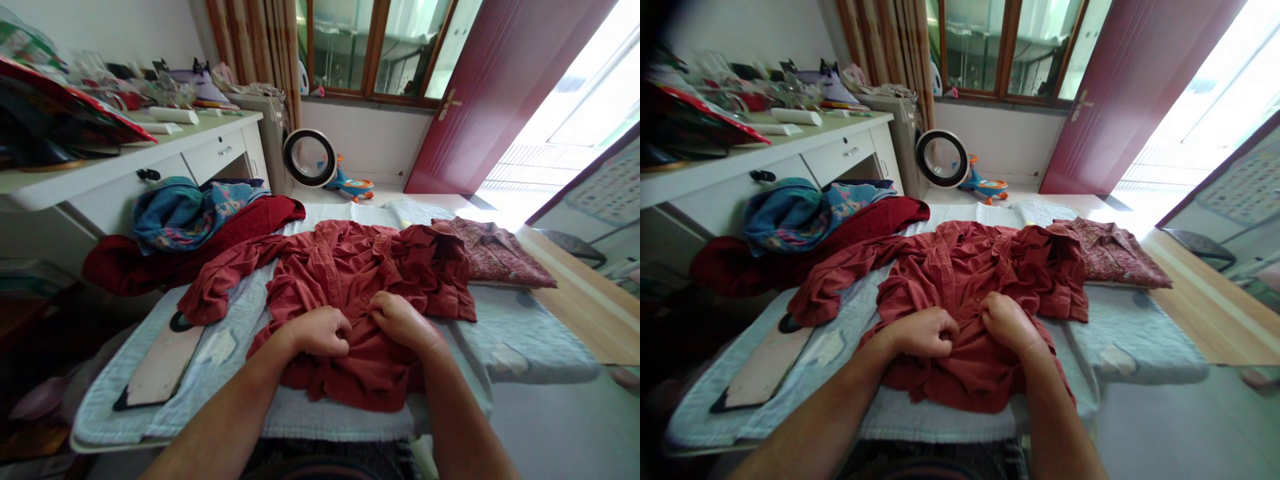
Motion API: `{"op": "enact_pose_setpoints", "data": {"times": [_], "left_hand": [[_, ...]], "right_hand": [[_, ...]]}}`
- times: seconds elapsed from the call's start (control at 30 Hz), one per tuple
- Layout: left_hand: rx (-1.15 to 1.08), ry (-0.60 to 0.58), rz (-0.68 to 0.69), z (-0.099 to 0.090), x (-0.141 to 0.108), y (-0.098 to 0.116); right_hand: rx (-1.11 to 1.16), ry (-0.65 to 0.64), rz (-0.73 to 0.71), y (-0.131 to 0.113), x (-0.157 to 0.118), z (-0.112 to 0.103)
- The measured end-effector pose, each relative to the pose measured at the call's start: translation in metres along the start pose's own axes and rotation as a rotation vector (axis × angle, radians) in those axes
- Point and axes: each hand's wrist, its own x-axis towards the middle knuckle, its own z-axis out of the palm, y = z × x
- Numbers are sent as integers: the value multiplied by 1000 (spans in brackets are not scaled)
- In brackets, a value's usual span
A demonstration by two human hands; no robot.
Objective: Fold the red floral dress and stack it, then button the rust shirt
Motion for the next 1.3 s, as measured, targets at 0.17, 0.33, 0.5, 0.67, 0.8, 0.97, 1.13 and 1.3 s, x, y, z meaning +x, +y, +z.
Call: {"op": "enact_pose_setpoints", "data": {"times": [0.17, 0.33, 0.5, 0.67, 0.8, 0.97, 1.13, 1.3], "left_hand": [[-100, -111, 3, -4, -1, -3], [-153, -233, -26, -3, 3, -9], [-169, -314, -70, -2, 7, -16], [-203, -317, -92, -1, 7, -13], [-227, -311, -132, -1, 6, -10], [-213, -308, -118, -1, 8, -12], [-211, -325, -116, -2, 10, -13], [-234, -303, -100, -3, 7, -11]], "right_hand": [[-18, -96, -6, 3, 1, -16], [-186, 261, 177, 19, 32, -34], [-297, 182, 334, 34, 58, -32], [-168, 445, 231, 32, 80, -45], [16, 672, 150, 26, 99, -42], [28, 579, 202, 39, 105, 1], [-77, 305, 221, 52, 100, 35], [-135, 403, 204, 29, 94, 26]]}}
